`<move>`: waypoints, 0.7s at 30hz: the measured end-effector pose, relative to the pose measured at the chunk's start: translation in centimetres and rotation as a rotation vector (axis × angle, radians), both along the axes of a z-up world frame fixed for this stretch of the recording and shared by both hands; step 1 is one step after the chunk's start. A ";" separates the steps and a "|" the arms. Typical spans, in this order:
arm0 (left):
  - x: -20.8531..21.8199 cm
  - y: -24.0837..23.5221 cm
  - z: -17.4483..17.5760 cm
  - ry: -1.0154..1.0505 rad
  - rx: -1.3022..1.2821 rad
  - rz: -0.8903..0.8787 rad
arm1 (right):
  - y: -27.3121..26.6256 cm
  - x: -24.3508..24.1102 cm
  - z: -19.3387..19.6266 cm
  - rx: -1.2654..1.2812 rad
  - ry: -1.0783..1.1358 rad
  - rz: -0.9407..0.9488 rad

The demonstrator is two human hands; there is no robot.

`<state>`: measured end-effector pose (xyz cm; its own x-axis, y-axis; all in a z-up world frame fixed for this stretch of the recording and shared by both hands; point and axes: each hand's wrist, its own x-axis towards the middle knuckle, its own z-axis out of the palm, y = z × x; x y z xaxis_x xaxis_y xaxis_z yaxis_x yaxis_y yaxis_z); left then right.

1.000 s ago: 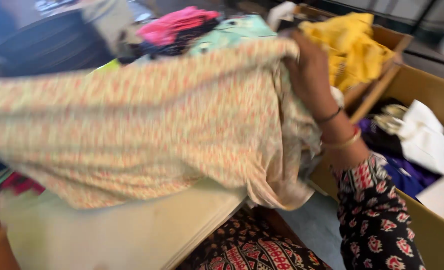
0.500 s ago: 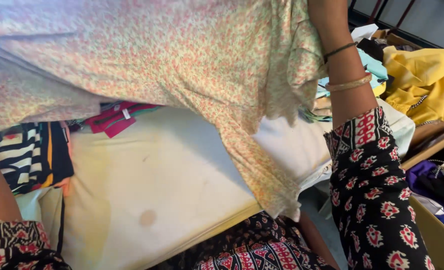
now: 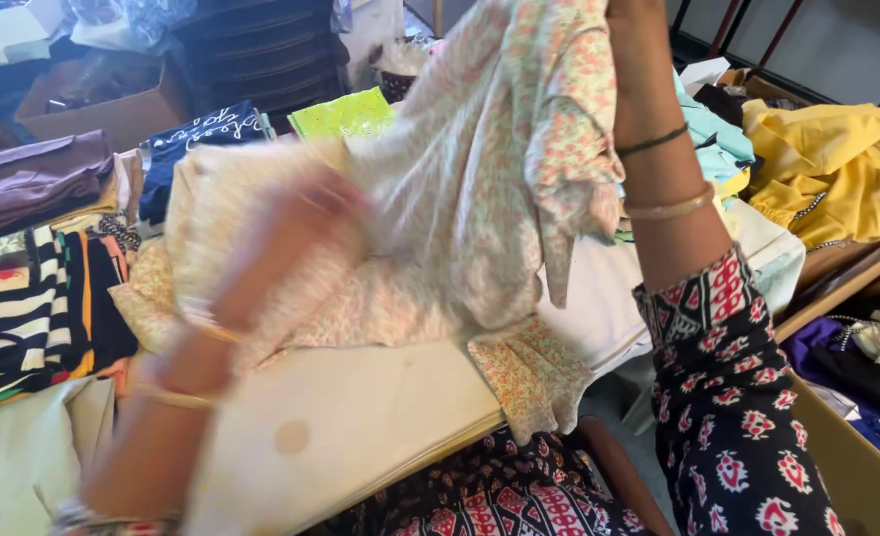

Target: The person folds a light blue floral shirt on a table, smoothing it out and placing it on a stack. They then pick up a beige floral shirt from a cardboard box, unfold it, and begin folding it on the table.

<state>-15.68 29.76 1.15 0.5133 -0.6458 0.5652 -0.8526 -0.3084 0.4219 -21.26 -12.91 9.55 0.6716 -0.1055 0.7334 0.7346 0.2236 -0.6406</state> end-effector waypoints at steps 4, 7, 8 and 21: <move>-14.0 -9.7 -5.6 -0.116 0.138 -0.153 | 7.8 -2.0 1.2 0.204 -0.007 0.258; -18.5 -11.8 -6.2 -0.281 0.168 -0.149 | 9.2 -3.3 2.1 0.203 -0.017 0.260; -18.0 -12.2 -7.4 -0.281 0.165 -0.152 | 8.7 -3.5 2.2 0.201 -0.016 0.257; -4.8 0.4 -2.2 -0.515 0.089 0.301 | -7.3 -5.1 -1.0 0.208 -0.107 -0.061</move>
